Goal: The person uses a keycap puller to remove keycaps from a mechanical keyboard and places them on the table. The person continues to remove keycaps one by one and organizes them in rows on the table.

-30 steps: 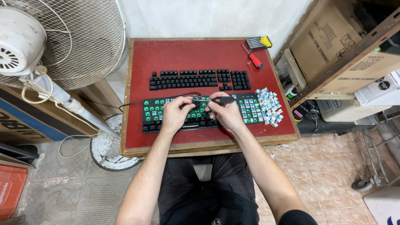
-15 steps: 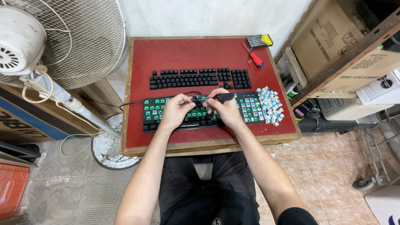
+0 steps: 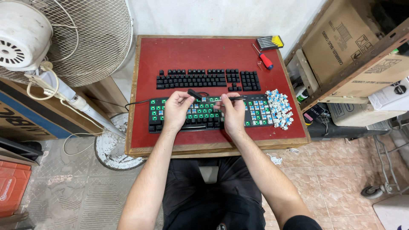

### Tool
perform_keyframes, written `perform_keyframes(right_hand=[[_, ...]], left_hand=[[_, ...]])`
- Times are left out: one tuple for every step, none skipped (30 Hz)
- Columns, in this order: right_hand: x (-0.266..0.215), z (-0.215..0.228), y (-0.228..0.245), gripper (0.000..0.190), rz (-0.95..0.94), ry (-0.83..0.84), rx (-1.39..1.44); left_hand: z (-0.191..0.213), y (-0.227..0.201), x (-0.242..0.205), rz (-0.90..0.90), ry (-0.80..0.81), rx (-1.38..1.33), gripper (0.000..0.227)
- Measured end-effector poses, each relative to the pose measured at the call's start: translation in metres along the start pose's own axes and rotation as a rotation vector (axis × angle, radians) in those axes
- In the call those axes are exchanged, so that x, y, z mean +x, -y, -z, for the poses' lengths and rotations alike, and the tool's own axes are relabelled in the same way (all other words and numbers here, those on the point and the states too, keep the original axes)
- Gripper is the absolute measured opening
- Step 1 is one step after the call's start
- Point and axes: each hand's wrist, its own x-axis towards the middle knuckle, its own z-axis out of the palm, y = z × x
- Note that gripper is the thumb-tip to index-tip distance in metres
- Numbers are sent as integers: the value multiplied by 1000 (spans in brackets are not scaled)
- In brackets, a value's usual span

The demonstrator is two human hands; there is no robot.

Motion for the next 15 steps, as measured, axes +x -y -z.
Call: perform_keyframes(right_hand=[[4, 3, 0, 12, -2, 1, -1], [9, 7, 0, 11, 156, 76, -149], [14, 11, 0, 12, 318, 151, -295], [14, 9, 5, 12, 319, 151, -295], [13, 8, 11, 9, 399, 182, -485], [13, 7, 17, 9, 478, 212, -676], [12, 1, 22, 9, 478, 211, -677], [12, -5, 26, 17, 475, 304, -727], [11, -12, 30, 27, 472, 398, -775], [12, -12, 26, 27, 473, 398, -774], [13, -12, 21, 26, 452, 418, -794], [14, -12, 15, 24, 431, 439, -814], [13, -13, 15, 24, 429, 440, -814], [13, -14, 15, 23, 419, 408, -817], [13, -14, 15, 24, 409, 374, -820]], left_hand=[[0, 3, 1, 2, -2, 0, 15], [0, 5, 2, -16, 18, 14, 15], [0, 8, 4, -36, 40, 28, 15], [1, 9, 3, -37, 41, 28, 15], [2, 10, 3, -43, 51, 23, 15], [3, 11, 3, -49, 62, 18, 15], [3, 12, 2, -49, 63, 17, 15], [2, 13, 1, -47, 71, 9, 15], [2, 14, 1, -47, 79, 2, 15], [0, 10, 0, -48, 80, 2, 15], [-1, 6, -2, -52, 89, 23, 14], [-2, 3, -4, -57, 97, 44, 14], [-5, -4, -6, -55, 96, 45, 14], [-7, -11, -8, -53, 97, 72, 13], [-10, -17, -10, -50, 100, 98, 12]])
